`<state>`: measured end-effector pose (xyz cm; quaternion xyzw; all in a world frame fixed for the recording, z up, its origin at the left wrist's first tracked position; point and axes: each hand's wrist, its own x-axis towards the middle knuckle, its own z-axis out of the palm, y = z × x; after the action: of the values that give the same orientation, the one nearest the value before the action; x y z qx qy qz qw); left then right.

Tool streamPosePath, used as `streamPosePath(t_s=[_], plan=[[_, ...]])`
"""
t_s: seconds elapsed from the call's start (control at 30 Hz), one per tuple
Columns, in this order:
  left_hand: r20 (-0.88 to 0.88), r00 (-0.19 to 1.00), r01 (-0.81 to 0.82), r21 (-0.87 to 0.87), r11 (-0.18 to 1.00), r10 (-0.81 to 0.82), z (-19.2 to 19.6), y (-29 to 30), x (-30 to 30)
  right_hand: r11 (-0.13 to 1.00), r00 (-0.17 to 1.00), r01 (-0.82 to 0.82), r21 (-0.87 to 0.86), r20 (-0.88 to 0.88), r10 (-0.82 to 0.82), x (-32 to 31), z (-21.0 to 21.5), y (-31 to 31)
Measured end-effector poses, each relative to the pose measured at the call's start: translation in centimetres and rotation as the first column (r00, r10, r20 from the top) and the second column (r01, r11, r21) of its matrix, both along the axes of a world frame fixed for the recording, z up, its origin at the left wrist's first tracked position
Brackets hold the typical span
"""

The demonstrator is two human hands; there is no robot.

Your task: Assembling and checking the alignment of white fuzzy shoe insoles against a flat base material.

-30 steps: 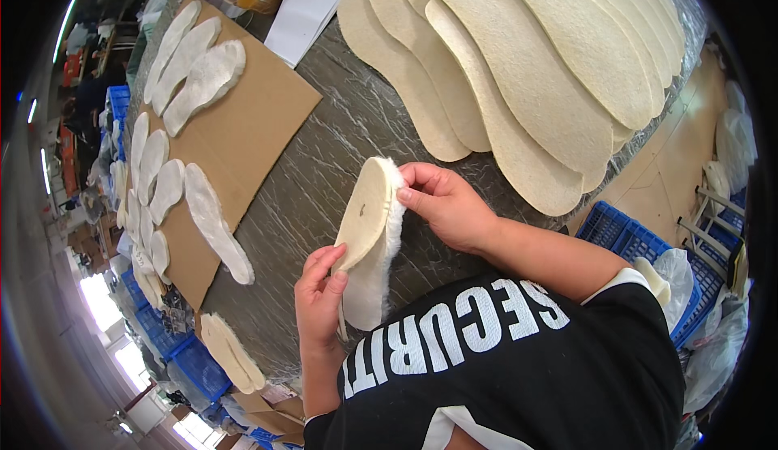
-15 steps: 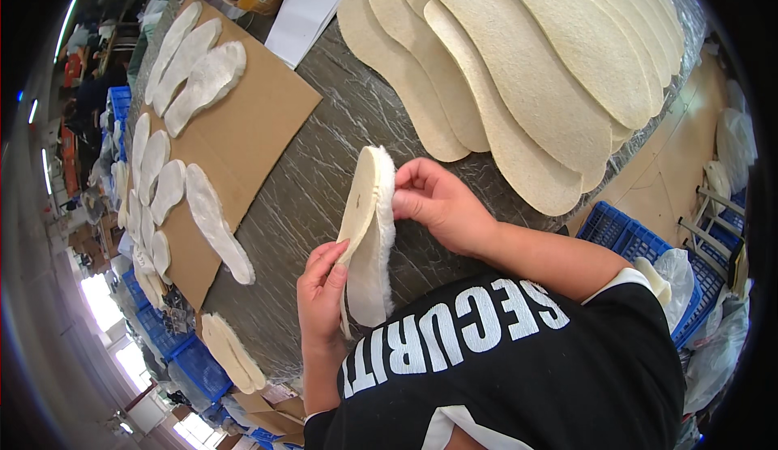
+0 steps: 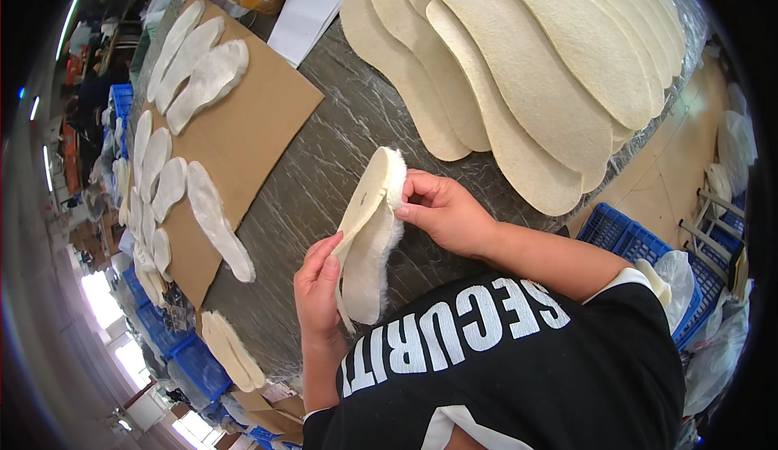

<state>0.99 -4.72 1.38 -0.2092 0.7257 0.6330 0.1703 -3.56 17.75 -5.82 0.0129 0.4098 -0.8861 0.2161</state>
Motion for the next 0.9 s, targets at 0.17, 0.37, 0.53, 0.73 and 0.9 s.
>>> streamPosePath(t_s=[0.17, 0.37, 0.53, 0.73, 0.9], plan=[[-0.084, 0.989, 0.114, -0.131, 0.985, -0.125, 0.3, 0.6, -0.1, 0.997, 0.998, -0.028, -0.07, 0.061, 0.033, -0.1, 0.2, 0.1], [-0.123, 0.97, 0.179, -0.214, 0.96, -0.208, 1.0, 1.6, -0.4, 0.989, 0.984, -0.04, -0.142, 0.167, 0.063, 0.0, 0.3, 0.1], [-0.113, 0.965, 0.2, -0.264, 0.944, -0.236, 1.0, 2.2, -0.4, 0.979, 0.972, -0.028, -0.201, 0.224, 0.074, 0.0, 0.4, 0.0], [-0.13, 0.944, 0.236, -0.375, 0.896, -0.303, 0.7, 2.4, -0.3, 0.962, 0.97, 0.003, -0.272, 0.235, 0.063, -0.1, 0.6, -0.1], [-0.141, 0.952, 0.208, -0.347, 0.914, -0.27, 0.4, 2.9, -0.7, 0.937, 0.957, 0.146, -0.318, 0.287, -0.051, 0.2, 1.2, -0.5]])
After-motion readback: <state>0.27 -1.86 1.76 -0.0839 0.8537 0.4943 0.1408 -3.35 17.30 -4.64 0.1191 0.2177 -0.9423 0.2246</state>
